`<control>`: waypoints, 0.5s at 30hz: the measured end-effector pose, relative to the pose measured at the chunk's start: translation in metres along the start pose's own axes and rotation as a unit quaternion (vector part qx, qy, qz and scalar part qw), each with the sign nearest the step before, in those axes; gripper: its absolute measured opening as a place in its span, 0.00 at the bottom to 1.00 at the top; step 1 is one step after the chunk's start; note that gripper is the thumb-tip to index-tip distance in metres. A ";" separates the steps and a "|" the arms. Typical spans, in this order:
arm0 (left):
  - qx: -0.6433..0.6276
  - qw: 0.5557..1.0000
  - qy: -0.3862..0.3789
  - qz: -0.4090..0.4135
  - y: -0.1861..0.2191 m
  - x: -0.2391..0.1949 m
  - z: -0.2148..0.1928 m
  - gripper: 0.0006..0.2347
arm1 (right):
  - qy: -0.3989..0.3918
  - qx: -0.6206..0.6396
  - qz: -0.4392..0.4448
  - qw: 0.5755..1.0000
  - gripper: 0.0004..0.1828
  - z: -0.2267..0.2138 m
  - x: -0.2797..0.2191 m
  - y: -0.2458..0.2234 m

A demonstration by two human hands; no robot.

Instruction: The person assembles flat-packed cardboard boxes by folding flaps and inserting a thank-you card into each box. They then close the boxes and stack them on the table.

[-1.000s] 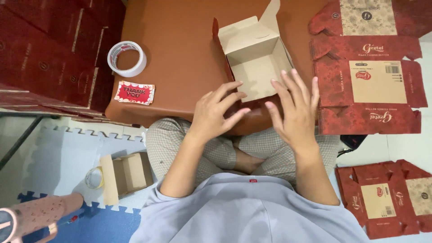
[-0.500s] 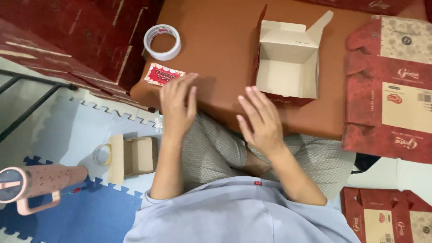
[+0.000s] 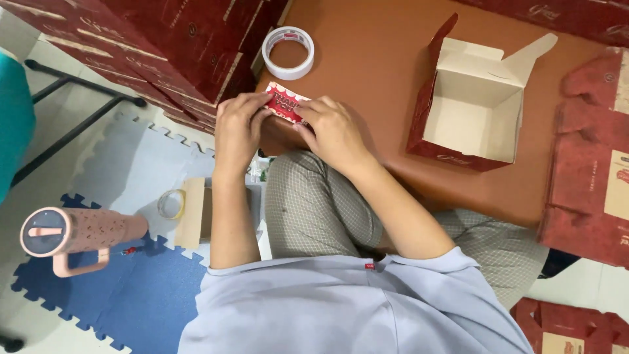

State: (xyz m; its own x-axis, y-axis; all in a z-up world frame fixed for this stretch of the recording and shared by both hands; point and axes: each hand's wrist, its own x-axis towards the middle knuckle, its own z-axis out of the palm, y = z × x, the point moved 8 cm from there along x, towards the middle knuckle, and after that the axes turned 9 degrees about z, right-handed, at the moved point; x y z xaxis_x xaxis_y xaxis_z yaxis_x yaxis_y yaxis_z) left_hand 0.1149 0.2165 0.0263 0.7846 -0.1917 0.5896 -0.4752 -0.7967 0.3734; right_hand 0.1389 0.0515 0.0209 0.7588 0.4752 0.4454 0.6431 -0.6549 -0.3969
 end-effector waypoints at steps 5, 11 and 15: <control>-0.002 1.000 0.009 0.010 0.005 0.006 -0.008 0.07 | -0.035 -0.012 0.035 0.999 0.07 -0.005 0.011 0.000; 0.032 0.997 0.054 0.040 0.019 0.013 -0.025 0.03 | 0.082 -0.125 -0.030 0.988 0.05 -0.003 0.007 -0.007; 0.051 0.987 0.124 0.088 0.034 0.018 -0.032 0.02 | 0.211 -0.134 -0.068 0.966 0.06 -0.047 -0.011 -0.020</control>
State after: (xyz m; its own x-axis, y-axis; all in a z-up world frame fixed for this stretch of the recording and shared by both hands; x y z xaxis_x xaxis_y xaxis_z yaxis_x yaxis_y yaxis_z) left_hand 0.1003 0.2039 0.0725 0.5660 -0.1965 0.8007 -0.5426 -0.8200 0.1823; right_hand 0.1130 0.0317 0.0619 0.5233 0.3223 0.7889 0.6408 -0.7590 -0.1150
